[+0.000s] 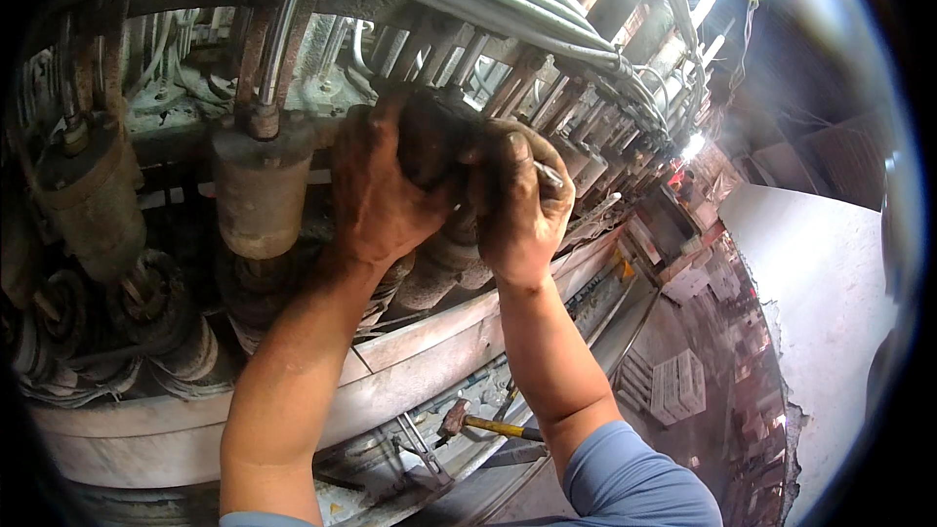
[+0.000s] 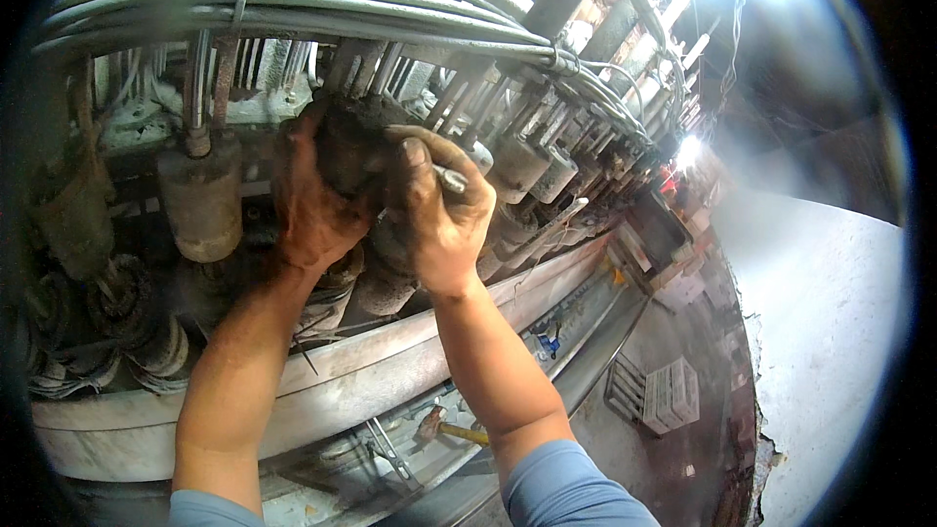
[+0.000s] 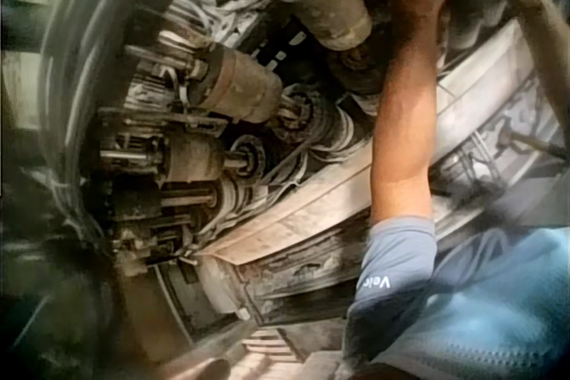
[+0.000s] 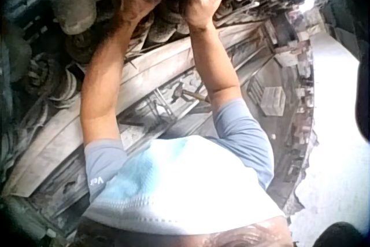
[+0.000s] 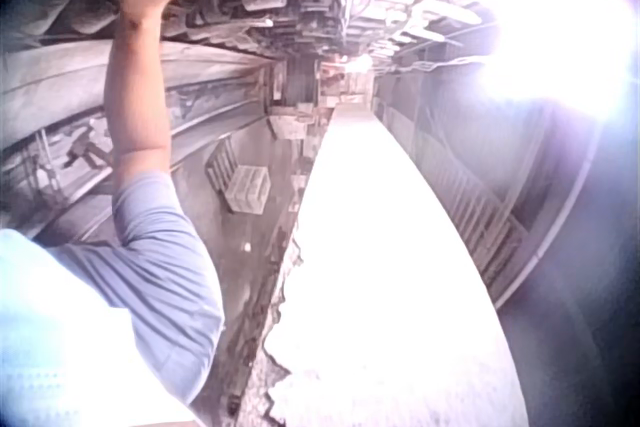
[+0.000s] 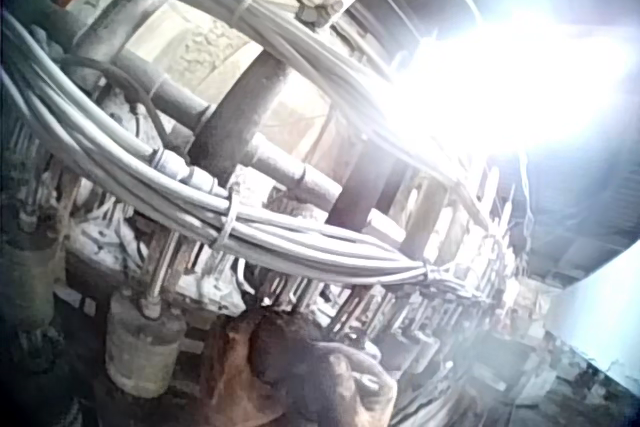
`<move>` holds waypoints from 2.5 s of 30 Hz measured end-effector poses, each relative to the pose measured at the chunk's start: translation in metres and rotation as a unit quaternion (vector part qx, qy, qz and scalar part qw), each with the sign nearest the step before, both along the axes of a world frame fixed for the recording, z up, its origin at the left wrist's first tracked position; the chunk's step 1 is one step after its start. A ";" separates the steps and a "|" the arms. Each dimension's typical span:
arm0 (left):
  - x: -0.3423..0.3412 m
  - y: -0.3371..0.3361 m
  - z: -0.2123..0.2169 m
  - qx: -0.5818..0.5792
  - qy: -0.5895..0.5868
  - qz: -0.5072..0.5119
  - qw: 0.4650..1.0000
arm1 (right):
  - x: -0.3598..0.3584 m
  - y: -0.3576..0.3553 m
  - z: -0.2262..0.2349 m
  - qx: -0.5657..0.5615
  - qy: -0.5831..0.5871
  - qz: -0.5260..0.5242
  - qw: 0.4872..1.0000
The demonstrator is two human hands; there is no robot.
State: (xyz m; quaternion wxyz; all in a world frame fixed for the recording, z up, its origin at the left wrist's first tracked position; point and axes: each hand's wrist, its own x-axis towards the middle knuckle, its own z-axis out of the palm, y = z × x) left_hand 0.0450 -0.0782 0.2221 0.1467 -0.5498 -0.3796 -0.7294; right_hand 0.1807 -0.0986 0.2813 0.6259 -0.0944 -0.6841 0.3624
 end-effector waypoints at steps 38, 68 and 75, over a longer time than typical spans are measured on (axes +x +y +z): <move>0.001 -0.002 0.006 -0.043 0.011 0.001 0.999 | -0.058 -0.039 0.053 0.428 -0.189 -0.276 0.839; 0.002 -0.005 0.005 0.043 0.016 0.035 0.998 | -0.064 -0.028 0.028 0.269 -0.295 -0.220 0.890; -0.016 -0.015 0.001 0.039 0.003 0.010 0.999 | -0.065 -0.049 0.023 0.244 -0.139 -0.160 0.946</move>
